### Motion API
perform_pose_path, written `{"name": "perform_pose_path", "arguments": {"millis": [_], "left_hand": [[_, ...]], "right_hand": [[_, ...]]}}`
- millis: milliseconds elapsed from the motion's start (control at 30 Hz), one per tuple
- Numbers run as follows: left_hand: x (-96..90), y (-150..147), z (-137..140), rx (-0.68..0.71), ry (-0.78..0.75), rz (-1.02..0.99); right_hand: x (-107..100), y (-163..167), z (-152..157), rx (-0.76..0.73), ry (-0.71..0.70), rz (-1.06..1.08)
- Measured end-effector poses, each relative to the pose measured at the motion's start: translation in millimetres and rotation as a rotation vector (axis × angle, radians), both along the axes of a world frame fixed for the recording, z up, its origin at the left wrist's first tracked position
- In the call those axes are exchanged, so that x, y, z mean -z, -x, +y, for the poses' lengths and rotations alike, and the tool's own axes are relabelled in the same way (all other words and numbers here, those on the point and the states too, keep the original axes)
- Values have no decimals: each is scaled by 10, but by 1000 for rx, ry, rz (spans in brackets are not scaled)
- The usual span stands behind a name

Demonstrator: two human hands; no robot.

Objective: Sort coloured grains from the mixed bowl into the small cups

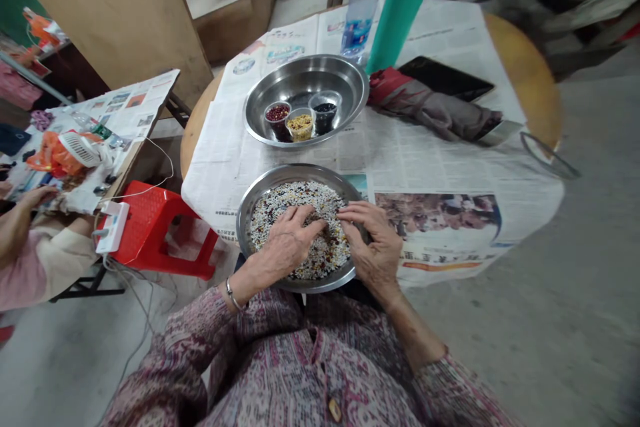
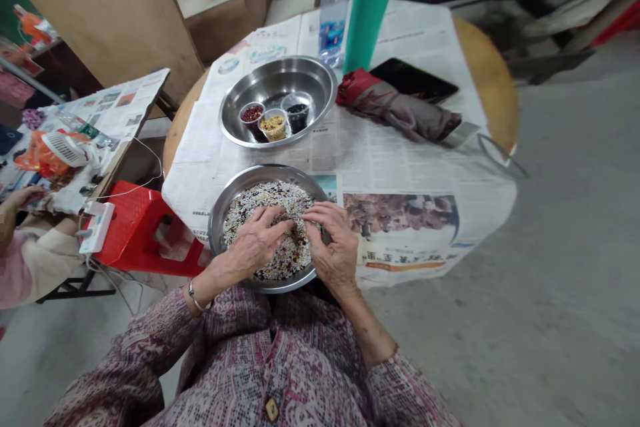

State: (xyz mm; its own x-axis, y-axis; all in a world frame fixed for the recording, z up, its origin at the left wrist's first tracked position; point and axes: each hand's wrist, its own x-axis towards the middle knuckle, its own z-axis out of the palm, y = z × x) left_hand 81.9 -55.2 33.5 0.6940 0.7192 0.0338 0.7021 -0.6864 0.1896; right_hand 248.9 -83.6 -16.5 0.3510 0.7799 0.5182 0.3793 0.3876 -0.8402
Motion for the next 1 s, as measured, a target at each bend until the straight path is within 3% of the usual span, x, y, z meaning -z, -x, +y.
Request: {"name": "perform_pose_path", "arguments": {"millis": [267,600,1000], "left_hand": [[-55,131,-104,-39,36,-148],[-41,469,-128,-362,-104,-295],[-8,519,-161,-278,-224,-460]], "right_hand": [[9,-5,0,0,-13,-14],[29,-10,-1,-10,-3,-3],[22,-10,-10,-9,-8,-9]]}}
